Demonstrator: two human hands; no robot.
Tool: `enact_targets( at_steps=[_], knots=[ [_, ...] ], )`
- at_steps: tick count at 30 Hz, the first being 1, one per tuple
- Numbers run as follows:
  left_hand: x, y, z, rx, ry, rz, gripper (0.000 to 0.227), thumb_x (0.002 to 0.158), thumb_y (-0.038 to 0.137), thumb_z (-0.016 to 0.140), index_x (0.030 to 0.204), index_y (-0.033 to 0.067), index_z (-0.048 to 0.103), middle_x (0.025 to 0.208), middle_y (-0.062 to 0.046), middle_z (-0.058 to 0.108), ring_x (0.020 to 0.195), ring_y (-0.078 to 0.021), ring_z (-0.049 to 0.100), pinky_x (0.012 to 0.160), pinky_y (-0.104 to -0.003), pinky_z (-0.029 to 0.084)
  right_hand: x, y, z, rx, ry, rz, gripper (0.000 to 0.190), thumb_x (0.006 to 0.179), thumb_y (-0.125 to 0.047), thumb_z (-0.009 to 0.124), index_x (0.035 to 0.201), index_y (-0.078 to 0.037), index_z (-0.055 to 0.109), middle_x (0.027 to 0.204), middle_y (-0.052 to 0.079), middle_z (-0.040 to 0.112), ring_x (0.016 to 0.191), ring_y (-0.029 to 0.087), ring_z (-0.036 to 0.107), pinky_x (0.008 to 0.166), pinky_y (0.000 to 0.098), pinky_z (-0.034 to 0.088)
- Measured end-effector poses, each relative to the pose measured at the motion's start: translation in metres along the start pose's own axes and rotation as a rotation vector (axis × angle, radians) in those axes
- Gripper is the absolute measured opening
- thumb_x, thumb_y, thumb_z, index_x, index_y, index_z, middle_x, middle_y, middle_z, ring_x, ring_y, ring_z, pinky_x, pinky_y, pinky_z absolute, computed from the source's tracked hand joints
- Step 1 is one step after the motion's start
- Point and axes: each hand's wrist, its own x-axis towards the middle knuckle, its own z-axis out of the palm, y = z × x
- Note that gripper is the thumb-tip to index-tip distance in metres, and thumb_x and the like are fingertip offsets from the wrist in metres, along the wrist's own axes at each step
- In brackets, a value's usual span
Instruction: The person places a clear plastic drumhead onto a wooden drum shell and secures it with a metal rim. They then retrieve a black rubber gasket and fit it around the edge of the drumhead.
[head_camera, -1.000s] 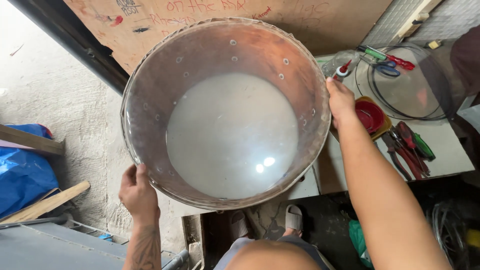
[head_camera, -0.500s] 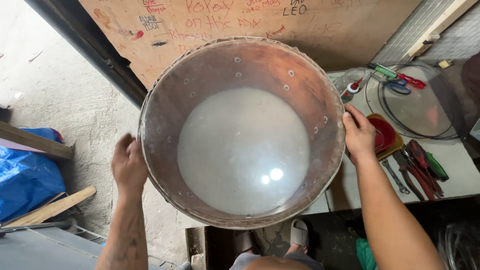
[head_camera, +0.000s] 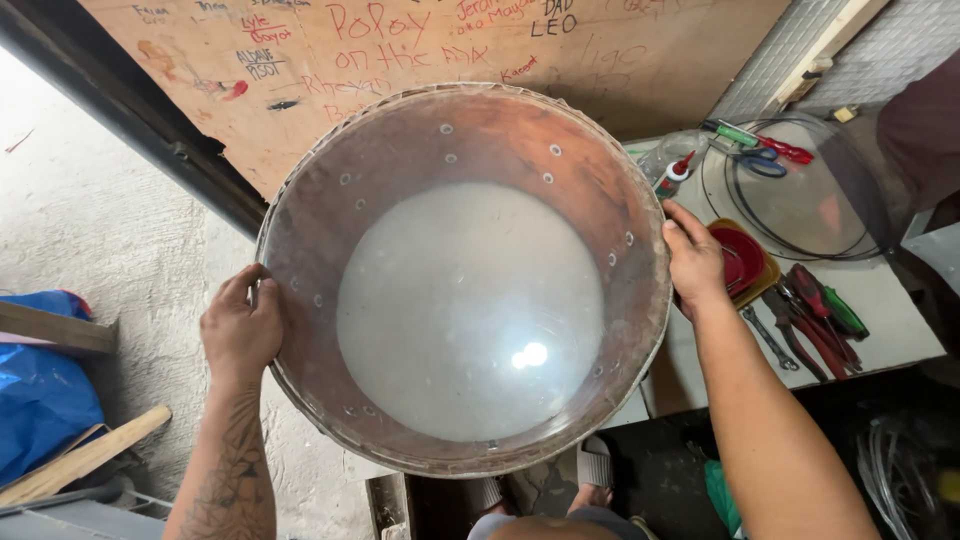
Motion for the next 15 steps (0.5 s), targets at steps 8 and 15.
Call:
enact_targets(
  at_steps=[8,15],
  knots=[
    [0.03,0.009,-0.005,-0.507,0.035,-0.399,0.018,0.1,0.021,0.064,0.114,0.0145,0.071,0.095,0.002,0.073,0.082,-0.0096,0.064,0.073,-0.026,0.05,0.073,-0.027,0.003,-0.073,-0.163,0.334,0.049,0.09,-0.037,0.065,0.133,-0.013,0.068,0.134,0.005,0.069,0.122,0.016,0.063,0.1,0.0313,0.049],
    [0.036,-0.012,0.012,-0.546,-0.089,-0.57,0.025,0.11,0.032,0.061,0.106,0.0123,0.076,0.086,-0.002,0.068,0.083,-0.014,0.061,0.072,-0.031,0.051,0.101,-0.016,0.021,-0.005,-0.258,0.497,0.044,0.096,-0.041,0.064,0.127,-0.01,0.072,0.118,0.007,0.075,0.101,0.018,0.071,0.087,0.0322,0.056]
  ],
)
